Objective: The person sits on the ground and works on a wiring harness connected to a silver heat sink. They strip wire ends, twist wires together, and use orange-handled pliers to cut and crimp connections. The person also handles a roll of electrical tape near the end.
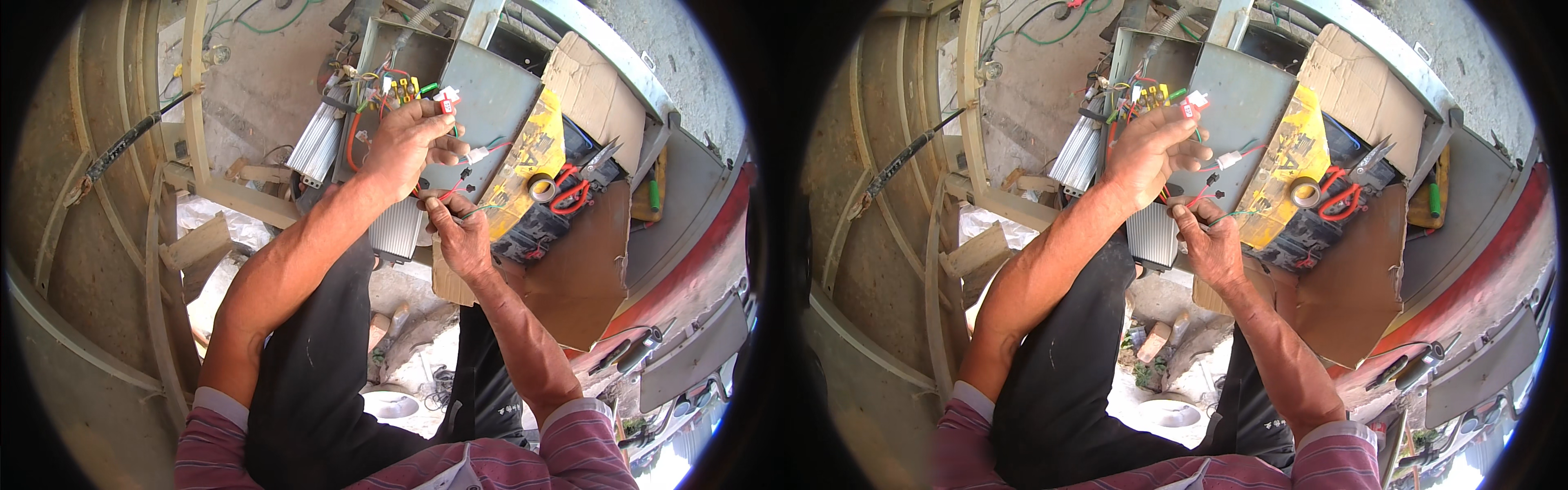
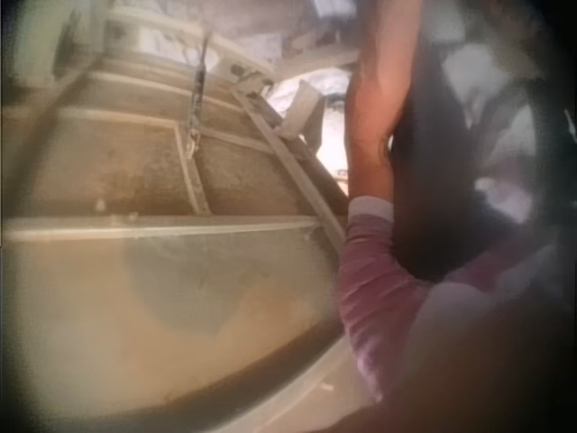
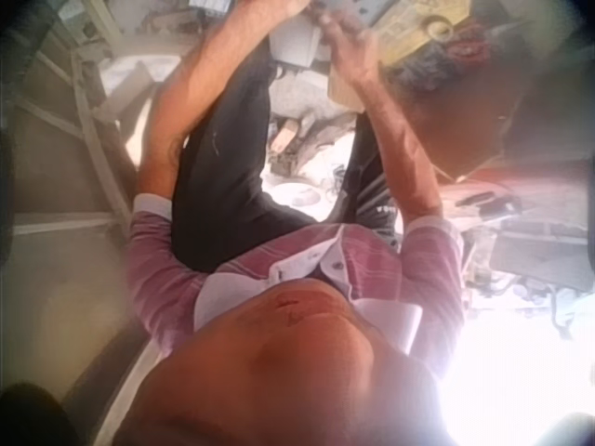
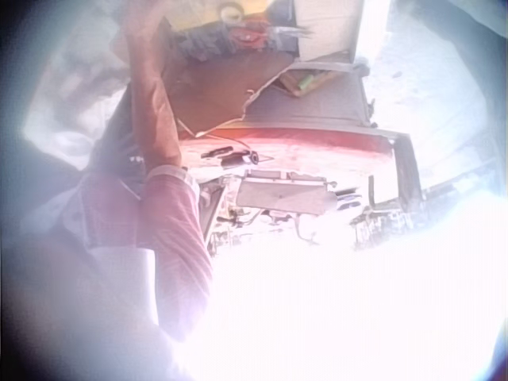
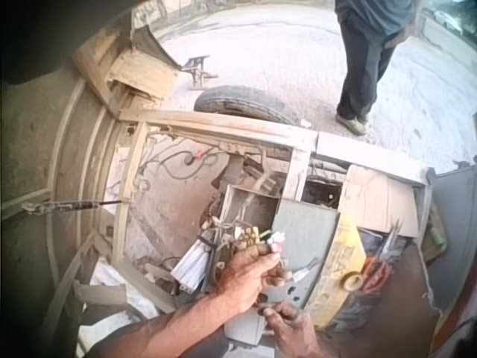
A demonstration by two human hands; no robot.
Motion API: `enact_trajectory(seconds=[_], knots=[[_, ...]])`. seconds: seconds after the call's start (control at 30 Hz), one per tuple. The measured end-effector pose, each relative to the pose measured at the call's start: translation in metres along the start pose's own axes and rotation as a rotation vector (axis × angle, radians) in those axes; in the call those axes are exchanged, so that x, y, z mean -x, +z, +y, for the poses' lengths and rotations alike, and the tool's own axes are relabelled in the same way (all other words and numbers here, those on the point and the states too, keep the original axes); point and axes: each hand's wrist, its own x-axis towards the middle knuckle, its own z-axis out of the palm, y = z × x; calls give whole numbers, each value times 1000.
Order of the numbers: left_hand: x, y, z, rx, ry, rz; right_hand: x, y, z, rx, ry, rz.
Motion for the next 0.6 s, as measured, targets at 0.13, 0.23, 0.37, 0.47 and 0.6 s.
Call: enact_trajectory(seconds=[0.13,0.23,0.37,0.47,0.6], knots=[[-1,-1,-1,2,12,-7,1,2,-1,-14,9,1],[-1,0,-2,3,37,-2,1,2,-2,-8,17,1],[-1,0,0,-48,46,25,0,1,-2,-4,26,-4],[-1,2,1,-68,50,30,0,2,-2,-11,9,-5],[1,6,-1,-151,55,23,0,1,-1,-8,11,0]])
